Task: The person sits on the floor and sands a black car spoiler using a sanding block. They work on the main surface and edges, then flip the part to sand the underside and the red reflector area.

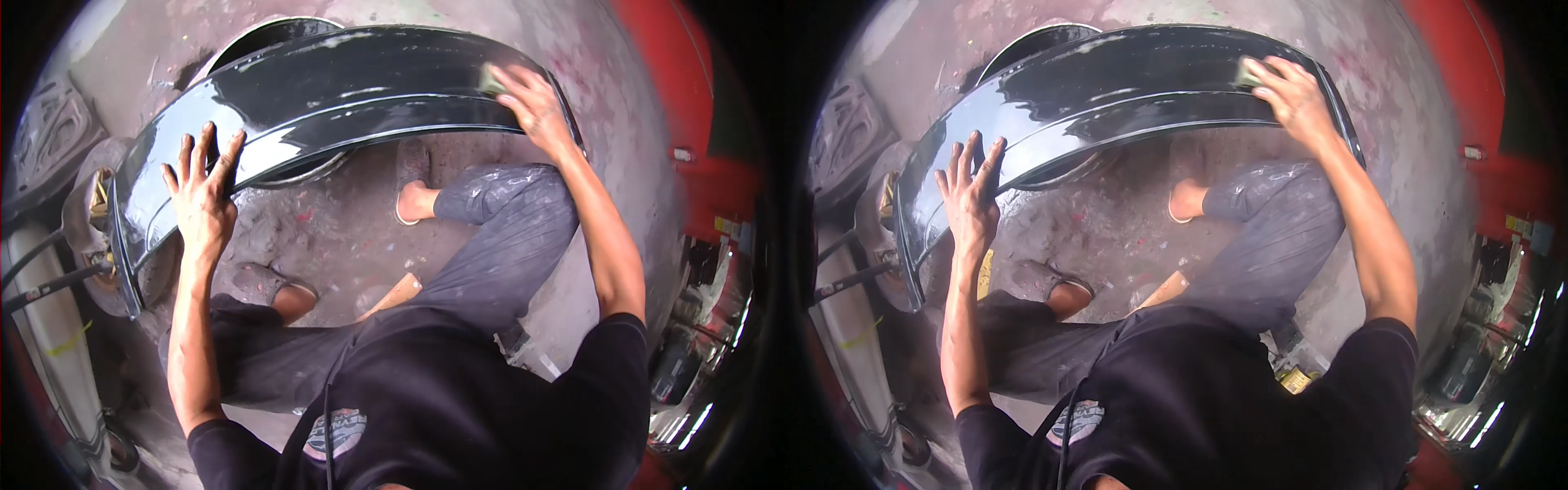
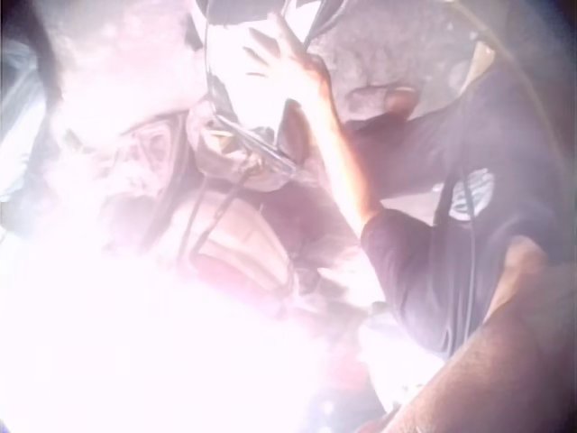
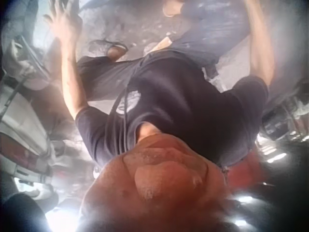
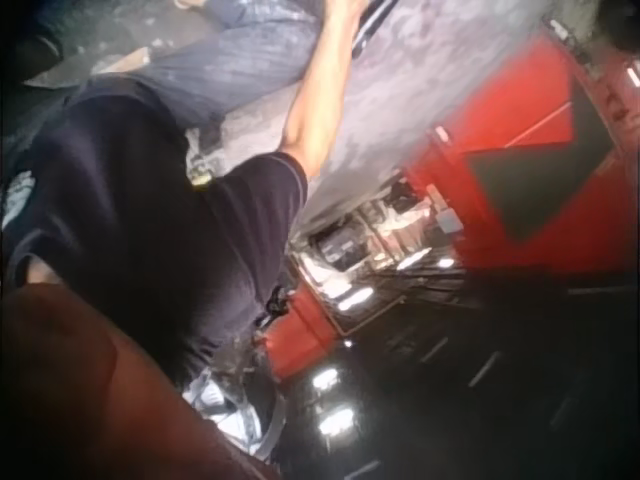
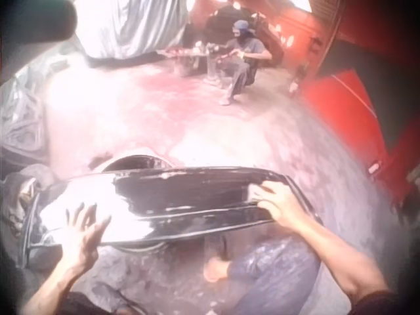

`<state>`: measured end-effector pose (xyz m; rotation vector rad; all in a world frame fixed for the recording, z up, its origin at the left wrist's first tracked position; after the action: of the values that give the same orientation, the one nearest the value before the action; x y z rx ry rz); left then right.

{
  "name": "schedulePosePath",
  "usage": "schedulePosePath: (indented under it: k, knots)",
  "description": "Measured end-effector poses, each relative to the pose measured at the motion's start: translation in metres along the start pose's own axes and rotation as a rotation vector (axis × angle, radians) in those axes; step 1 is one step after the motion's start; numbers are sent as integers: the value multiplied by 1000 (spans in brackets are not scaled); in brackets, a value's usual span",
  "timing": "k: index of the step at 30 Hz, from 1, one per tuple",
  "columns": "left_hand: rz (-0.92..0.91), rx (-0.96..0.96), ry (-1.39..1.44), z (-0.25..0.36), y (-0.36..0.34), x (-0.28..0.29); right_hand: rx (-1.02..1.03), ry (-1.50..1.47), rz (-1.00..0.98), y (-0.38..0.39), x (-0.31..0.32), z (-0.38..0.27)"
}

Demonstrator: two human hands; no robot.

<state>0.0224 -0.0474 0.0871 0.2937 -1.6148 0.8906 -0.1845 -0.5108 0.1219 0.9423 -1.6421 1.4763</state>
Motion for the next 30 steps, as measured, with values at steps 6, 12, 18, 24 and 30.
schedulePosePath:
  k: [6, 12, 18, 24, 30]
  knots:
    - [25, -12, 9, -7, 6, -5, 118, -192, 145, -49, -36, -138]
    - [31, -16, 6, -3, 1, -6, -2, -101, 4, 0, 1, -29]
    - [5, -19, 14, -1, -2, 0, 77, -312, 74, -53, -45, -161]
    - [-17, 3, 10, -3, 1, 2, -45, -194, -74, -9, -3, -47]
    - [-11, -32, -26, 0, -3, 1, 185, -251, 179, -56, -58, -181]
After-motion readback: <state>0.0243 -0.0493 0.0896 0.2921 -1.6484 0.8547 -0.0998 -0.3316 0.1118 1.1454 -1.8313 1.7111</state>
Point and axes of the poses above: each hand's wrist, its own y-axis away from the middle knuckle, its own x-axis out of the back of the hand, z = x × y, the point moved 6 cm from there along -y, towards the middle knuckle, and after that the axes turned 11 degrees about z, right-handed, at the moved point
